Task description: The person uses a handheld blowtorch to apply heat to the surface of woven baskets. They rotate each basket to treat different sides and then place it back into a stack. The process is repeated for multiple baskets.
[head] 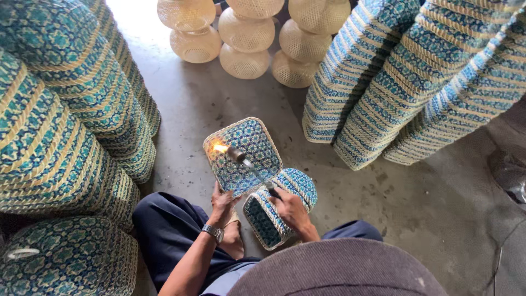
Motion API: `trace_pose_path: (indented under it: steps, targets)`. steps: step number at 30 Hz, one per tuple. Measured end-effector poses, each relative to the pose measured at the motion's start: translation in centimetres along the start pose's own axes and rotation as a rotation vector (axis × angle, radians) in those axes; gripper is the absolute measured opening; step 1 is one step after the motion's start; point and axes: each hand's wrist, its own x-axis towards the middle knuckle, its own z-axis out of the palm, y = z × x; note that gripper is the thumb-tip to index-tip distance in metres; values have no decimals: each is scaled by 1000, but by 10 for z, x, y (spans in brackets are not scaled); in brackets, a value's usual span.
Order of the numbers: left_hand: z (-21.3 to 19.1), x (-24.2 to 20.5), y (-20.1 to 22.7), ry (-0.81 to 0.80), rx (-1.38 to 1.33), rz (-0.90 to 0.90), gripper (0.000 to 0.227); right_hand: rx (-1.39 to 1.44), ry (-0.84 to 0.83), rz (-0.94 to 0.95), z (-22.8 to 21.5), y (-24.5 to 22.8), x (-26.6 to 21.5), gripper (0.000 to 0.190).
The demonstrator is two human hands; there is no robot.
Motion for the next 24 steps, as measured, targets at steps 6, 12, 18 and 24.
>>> trace_pose_path:
  steps: [6, 12, 18, 24]
  targets:
    - [8, -32, -12, -40, -57, -16, 45, -128, 360, 368, -2, 36, 11, 49]
    - [44, -52, -40, -28, -31, -187, 35, -172, 651, 329, 11, 69, 32, 65]
    - [49, -62, -48, -128, 180, -291, 44, 38, 642, 422, 13, 94, 46, 59]
    - [-4, -68, 17, 10, 477, -389, 82, -133, 577, 349, -48, 121, 48, 42]
